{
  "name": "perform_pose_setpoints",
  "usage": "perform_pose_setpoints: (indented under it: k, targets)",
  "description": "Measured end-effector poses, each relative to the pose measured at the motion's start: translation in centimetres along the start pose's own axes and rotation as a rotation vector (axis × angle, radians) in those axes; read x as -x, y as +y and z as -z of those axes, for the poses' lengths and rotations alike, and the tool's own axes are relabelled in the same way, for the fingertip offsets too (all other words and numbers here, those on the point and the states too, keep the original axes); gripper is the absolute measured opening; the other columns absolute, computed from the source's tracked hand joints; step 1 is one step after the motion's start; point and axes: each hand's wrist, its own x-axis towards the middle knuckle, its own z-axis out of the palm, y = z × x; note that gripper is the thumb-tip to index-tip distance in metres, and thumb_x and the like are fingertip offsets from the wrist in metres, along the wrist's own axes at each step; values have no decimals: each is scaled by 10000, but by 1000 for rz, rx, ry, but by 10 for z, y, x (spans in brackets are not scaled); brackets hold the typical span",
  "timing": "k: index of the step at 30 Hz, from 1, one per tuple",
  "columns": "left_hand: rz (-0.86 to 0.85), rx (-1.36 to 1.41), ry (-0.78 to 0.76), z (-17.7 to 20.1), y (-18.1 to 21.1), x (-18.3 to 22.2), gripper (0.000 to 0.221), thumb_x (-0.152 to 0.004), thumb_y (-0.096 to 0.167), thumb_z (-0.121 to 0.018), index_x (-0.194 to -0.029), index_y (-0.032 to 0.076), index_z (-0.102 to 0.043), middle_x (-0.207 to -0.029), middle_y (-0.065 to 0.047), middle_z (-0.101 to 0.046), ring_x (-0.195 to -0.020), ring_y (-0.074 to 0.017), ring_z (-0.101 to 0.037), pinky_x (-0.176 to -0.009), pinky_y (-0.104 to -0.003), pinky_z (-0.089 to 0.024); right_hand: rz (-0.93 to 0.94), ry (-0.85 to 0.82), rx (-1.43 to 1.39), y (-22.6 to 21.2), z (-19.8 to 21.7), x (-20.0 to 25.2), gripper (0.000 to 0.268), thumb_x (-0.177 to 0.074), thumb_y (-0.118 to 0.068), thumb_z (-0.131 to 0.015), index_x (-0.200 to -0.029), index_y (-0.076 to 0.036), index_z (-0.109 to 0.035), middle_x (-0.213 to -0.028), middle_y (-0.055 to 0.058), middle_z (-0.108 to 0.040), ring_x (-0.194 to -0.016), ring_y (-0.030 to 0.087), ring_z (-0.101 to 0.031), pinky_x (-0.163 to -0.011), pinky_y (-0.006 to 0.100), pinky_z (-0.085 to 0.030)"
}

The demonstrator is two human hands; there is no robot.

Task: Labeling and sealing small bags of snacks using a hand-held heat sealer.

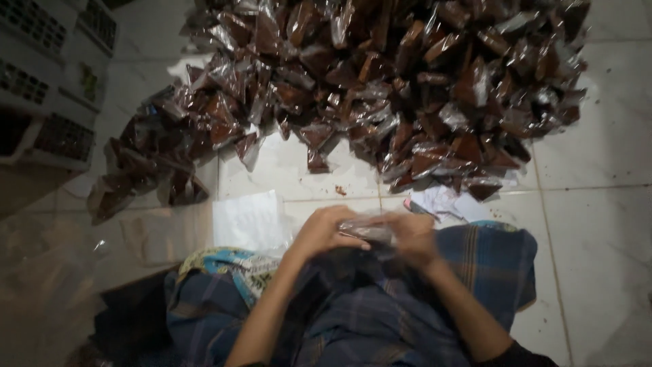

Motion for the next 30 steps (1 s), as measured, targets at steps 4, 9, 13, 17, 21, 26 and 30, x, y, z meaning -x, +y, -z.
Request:
perform_pose_setpoints:
  k: [4,9,13,17,21,26,30]
  targets:
    - [150,300,124,-25,0,11,492,-531,265,-976,-943,76,-784,-857,-117,-766,-854,-360,-730,-808,-435,-574,34,83,69,26,43,-10,642,-789,-390,-629,-1218,49,-439,-913,187,-422,-810,313,-417,-747,418,-338]
    - [276,543,143,-37,-7,23,409,-628,226,-960,-997,123,-817,-1041,-83,-801,-1037,-318,-740,-922,-397,-577,-216,-84,-105,45,63,18,364,-886,-27,-707,-1137,-58,-445,-767,109,-669,-688,224,-739,-681,352,-601]
    - [286,554,253,-39,6,35,365,-626,236,-969,-936,140,-801,-1016,-28,-802,-995,-241,-756,-874,-342,-587,51,-257,679,32,58,31,211,-866,-301,-698,-1050,-215,-755,-907,3,-651,-825,258,-658,-746,375,-511]
    - [327,404,201,-38,10,38,150,-840,295,-842,-877,156,-800,-973,29,-785,-962,-194,-722,-872,-321,-560,-224,-256,631,45,55,24,236,-916,-289,-685,-822,-110,-807,-1026,43,-705,-946,306,-683,-820,398,-535]
    - [314,246,206,-21,32,40,190,-957,341,-714,-903,162,-748,-1045,35,-726,-988,-220,-675,-897,-342,-532,-952,-64,-190,84,40,28,383,-973,-283,-645,-866,76,-724,-690,262,-698,-536,306,-689,-468,364,-537]
    - [106,324,-127,22,72,47,438,-776,412,-774,-1090,122,-681,-1062,-22,-668,-1058,-203,-582,-927,-344,-462,-199,-474,-226,-22,20,18,304,-929,-104,-644,-645,0,-665,-622,28,-584,-533,103,-424,-503,241,-359]
    - [136,402,167,4,67,56,297,-724,157,-883,-722,97,-592,-839,-7,-675,-742,-135,-584,-671,-252,-479,-361,-268,-485,-13,0,33,406,-821,-70,-741,-1197,-41,-591,-1070,103,-662,-946,196,-634,-842,332,-536]
